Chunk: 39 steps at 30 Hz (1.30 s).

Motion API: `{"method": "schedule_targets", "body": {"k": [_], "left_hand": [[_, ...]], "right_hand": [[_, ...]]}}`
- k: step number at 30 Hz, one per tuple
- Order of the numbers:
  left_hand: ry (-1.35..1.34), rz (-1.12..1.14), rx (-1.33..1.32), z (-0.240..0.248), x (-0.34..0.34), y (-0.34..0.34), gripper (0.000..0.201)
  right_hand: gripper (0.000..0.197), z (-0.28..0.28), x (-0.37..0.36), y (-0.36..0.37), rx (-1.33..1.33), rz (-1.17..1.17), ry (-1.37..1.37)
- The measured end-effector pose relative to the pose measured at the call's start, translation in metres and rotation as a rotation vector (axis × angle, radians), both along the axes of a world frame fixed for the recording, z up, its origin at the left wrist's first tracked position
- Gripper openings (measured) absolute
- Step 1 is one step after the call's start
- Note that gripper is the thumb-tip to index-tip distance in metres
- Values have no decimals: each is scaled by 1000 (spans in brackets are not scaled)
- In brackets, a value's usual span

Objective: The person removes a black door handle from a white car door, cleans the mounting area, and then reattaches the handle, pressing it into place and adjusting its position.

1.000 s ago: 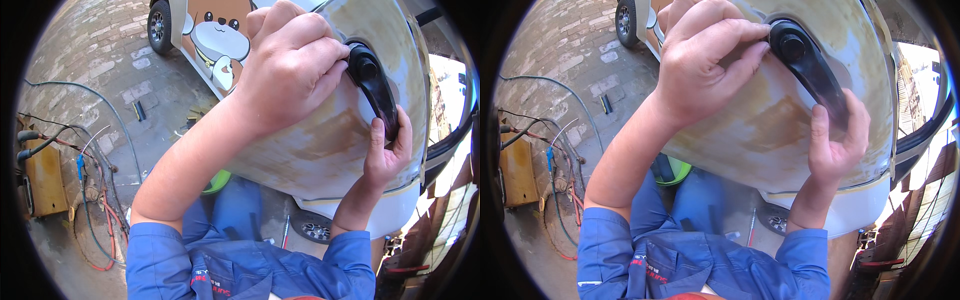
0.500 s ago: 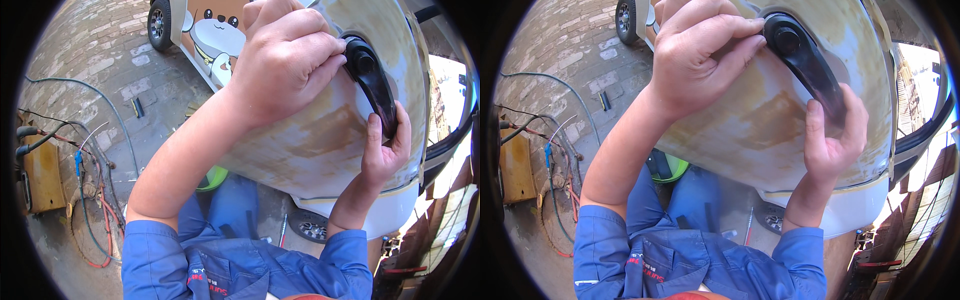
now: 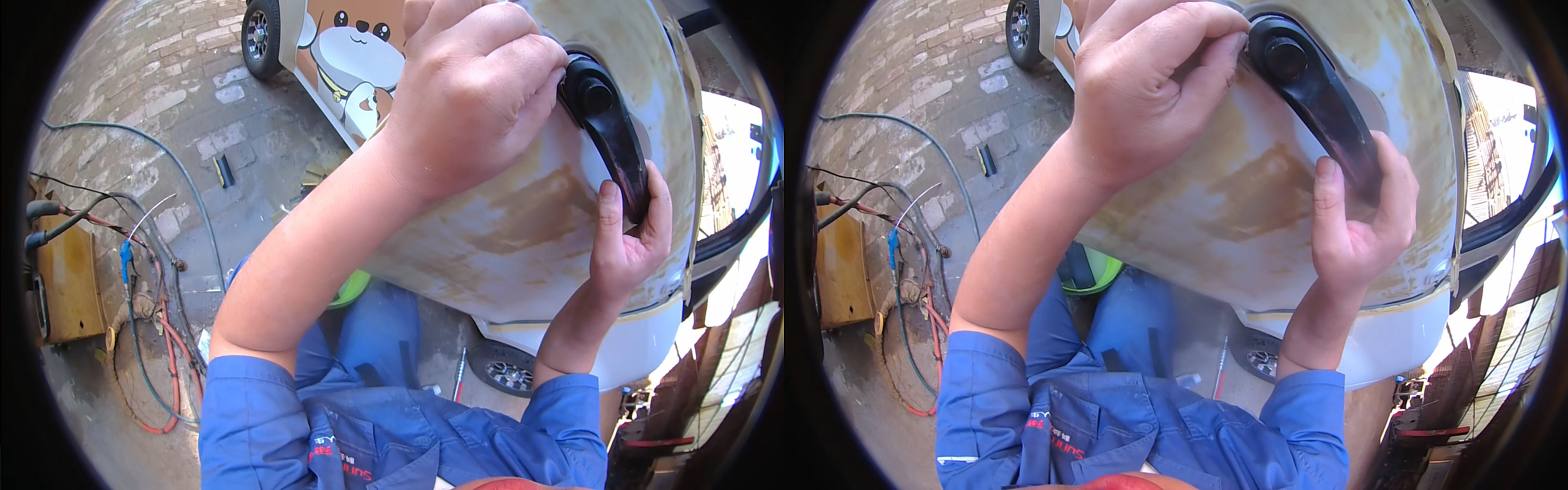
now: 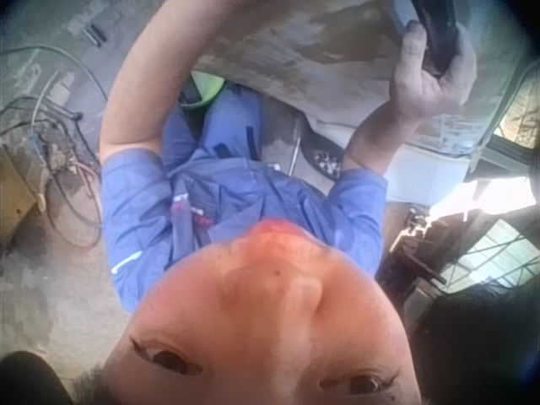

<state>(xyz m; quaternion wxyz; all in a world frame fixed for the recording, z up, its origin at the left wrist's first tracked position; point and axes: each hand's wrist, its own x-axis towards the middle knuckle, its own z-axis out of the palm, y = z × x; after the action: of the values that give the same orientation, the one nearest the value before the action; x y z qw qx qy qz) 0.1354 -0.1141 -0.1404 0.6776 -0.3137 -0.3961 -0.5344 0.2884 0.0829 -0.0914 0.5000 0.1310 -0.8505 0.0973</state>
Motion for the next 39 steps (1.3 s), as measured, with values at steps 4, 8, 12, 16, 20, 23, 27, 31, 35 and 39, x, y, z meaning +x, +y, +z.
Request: {"method": "schedule_targets", "body": {"k": [4, 8, 12, 16, 20, 23, 27, 31, 35, 39], "left_hand": [[-7, -12, -50, -5, 2, -5, 26], [33, 47, -46, -9, -1, -1, 31], [134, 150, 13, -9, -12, 7, 33], [182, 193, 40, -11, -15, 11, 31], [159, 208, -31, -15, -15, 7, 26], [118, 240, -69, -18, -16, 7, 23], [239, 115, 128, -7, -24, 21, 19], [240, 186, 67, -9, -27, 18, 18], [193, 119, 57, -11, -18, 13, 19], [214, 106, 51, -8, -18, 10, 19]], "right_hand": [[45, 0, 1, 1, -10, 0, -1], [46, 0, 2, 2, 40, 21, -10], [46, 0, 0, 2, -50, 45, -8], [46, -1, 0, -2, -76, 80, -20], [45, -2, -1, -6, -57, 84, 2], [47, -3, -3, -8, -102, 109, -13], [47, -2, -2, -8, -110, 104, -11], [47, -2, 0, -7, -119, 106, -17], [47, -2, -1, -6, -112, 113, -17], [47, -2, -1, -8, -113, 110, -16]]}}
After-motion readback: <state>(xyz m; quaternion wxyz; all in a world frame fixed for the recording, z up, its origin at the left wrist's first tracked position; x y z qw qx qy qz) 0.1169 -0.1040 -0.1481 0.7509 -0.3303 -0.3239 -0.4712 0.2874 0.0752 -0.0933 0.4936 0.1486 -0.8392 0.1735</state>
